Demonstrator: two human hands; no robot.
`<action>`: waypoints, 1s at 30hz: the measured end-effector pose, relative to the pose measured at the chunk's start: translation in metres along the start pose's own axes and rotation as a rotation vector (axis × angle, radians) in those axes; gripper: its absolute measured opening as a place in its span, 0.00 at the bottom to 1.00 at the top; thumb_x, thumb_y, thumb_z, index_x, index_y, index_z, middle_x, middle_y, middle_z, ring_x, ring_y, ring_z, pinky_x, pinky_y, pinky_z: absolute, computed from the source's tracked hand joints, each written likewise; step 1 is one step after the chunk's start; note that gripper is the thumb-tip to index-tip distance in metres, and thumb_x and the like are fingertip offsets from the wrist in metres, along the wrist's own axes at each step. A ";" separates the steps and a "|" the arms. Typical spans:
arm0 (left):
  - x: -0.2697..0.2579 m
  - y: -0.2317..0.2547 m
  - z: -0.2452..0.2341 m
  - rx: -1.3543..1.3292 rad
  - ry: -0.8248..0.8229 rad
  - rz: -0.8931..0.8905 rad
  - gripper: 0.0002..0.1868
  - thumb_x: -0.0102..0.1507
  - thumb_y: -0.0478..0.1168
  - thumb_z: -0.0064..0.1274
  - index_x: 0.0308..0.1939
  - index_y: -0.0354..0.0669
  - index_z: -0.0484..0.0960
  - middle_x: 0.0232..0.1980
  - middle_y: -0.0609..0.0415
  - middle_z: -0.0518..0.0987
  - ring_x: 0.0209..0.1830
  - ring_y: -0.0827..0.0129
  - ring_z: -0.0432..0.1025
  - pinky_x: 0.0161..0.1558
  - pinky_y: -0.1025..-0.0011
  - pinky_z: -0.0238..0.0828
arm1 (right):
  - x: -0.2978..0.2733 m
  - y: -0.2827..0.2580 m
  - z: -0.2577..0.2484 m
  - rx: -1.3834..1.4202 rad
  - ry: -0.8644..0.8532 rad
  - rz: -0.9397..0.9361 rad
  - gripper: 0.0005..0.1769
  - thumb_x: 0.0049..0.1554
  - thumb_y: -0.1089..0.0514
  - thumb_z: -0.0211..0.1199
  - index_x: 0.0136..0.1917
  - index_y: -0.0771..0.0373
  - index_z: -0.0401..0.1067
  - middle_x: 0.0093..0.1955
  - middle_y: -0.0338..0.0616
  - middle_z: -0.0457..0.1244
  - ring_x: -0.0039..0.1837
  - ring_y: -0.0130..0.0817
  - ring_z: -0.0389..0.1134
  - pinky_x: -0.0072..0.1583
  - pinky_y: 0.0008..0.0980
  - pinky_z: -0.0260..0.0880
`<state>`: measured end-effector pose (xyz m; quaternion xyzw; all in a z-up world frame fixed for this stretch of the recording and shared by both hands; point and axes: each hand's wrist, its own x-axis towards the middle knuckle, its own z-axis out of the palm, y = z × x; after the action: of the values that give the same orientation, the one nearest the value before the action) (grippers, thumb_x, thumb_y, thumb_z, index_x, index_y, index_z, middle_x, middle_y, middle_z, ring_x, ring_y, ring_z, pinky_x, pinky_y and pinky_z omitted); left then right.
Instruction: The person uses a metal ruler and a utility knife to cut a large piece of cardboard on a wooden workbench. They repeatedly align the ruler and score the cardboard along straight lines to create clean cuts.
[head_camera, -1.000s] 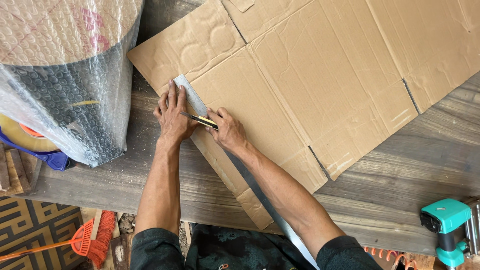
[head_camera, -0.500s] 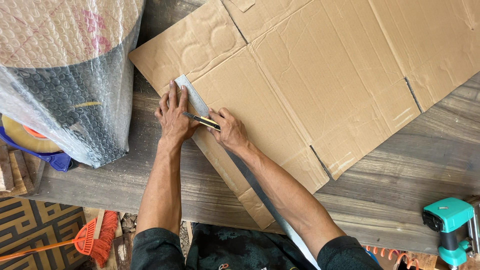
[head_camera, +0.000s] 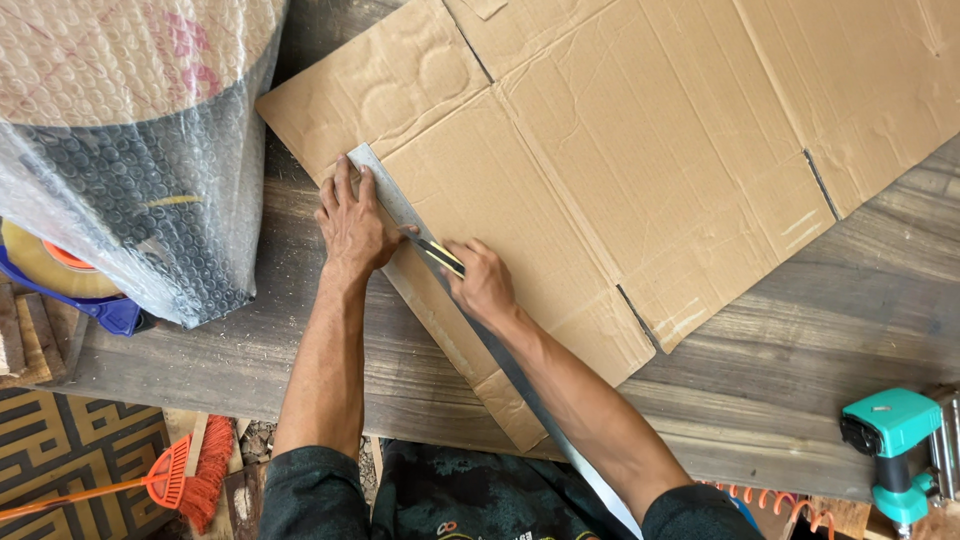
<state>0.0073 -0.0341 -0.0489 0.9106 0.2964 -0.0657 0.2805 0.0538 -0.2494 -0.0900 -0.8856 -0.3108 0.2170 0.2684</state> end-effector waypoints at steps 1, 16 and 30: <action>-0.002 0.004 -0.006 0.000 -0.006 0.002 0.57 0.49 0.55 0.71 0.77 0.41 0.62 0.82 0.42 0.43 0.75 0.43 0.46 0.63 0.43 0.55 | -0.015 -0.001 -0.008 0.001 0.000 0.007 0.22 0.54 0.55 0.68 0.63 0.57 0.76 0.45 0.49 0.66 0.51 0.52 0.73 0.50 0.45 0.75; -0.049 0.025 0.076 0.312 0.175 0.239 0.11 0.71 0.39 0.44 0.41 0.53 0.83 0.44 0.59 0.74 0.48 0.67 0.68 0.47 0.66 0.69 | -0.095 0.000 -0.042 0.155 0.178 0.261 0.12 0.46 0.61 0.76 0.37 0.62 0.72 0.33 0.55 0.67 0.42 0.60 0.72 0.43 0.47 0.71; -0.141 0.058 0.139 0.191 0.164 0.322 0.11 0.58 0.49 0.58 0.40 0.52 0.85 0.49 0.58 0.76 0.62 0.63 0.69 0.58 0.58 0.68 | -0.098 0.008 -0.033 0.149 0.234 0.286 0.14 0.45 0.60 0.76 0.38 0.60 0.70 0.33 0.55 0.66 0.43 0.59 0.72 0.44 0.49 0.71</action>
<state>-0.0683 -0.2203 -0.0973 0.9710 0.1610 0.0265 0.1748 0.0051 -0.3310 -0.0484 -0.9176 -0.1314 0.1708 0.3339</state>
